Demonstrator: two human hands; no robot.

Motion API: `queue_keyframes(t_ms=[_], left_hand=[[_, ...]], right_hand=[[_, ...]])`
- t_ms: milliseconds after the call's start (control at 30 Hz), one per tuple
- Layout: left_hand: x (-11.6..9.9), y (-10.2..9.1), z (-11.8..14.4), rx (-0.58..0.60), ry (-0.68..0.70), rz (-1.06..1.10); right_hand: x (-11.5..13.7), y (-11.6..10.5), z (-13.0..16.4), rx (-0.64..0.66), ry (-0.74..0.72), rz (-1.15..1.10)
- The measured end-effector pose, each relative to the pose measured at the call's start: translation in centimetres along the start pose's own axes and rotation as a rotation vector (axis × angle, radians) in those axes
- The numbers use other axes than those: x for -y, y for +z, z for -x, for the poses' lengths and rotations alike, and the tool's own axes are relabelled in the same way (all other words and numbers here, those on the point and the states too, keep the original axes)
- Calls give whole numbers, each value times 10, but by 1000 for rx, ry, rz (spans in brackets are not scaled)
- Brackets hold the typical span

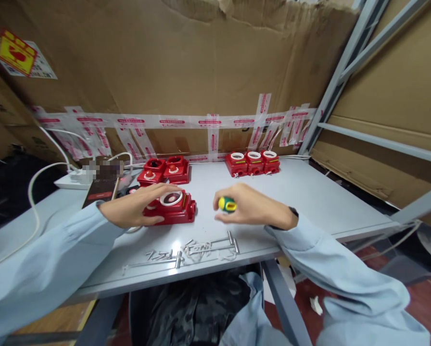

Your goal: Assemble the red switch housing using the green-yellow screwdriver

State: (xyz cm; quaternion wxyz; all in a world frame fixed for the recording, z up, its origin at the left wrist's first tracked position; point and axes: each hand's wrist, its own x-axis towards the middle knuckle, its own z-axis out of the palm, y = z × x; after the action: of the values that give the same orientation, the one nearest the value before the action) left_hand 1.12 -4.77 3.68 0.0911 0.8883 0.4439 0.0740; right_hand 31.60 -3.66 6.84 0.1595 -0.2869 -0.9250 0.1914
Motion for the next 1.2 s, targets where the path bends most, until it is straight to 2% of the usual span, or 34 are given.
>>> queue_keyframes(t_ms=[67, 167, 333, 433, 500, 600, 700, 767, 833, 900, 967, 1100, 1200], left_hand=[[-2, 0, 2, -12, -8, -7], [-3, 4, 2, -35, 21, -4], [0, 15, -3, -65, 45, 10], [2, 19, -4, -86, 54, 13], [4, 21, -4, -95, 63, 17], [3, 19, -4, -137, 88, 41], [-7, 13, -3, -254, 181, 127], [-19, 8, -1, -303, 267, 258], [-34, 4, 0, -264, 295, 442], [-48, 3, 1, -167, 283, 607], [-60, 4, -1, -111, 297, 683], [-69, 9, -12, -114, 358, 633], [-66, 13, -19, -140, 331, 558]], right_hand=[[-1, 9, 2, 229, 40, 62], [-4, 19, 1, 377, 79, 103], [-9, 28, -5, 479, 102, 110], [-9, 29, -9, 477, 108, 166], [-8, 25, -10, 422, 104, 186], [-5, 9, -10, 270, 75, 138], [1, -10, -9, 109, 20, 76], [7, -18, -9, 8, -11, 56], [13, -23, -12, -79, -45, 52], [18, -24, -15, -148, -82, 57], [21, -26, -18, -206, -105, 72], [20, -31, -19, -366, -108, 132], [18, -38, -16, -469, -76, 153]])
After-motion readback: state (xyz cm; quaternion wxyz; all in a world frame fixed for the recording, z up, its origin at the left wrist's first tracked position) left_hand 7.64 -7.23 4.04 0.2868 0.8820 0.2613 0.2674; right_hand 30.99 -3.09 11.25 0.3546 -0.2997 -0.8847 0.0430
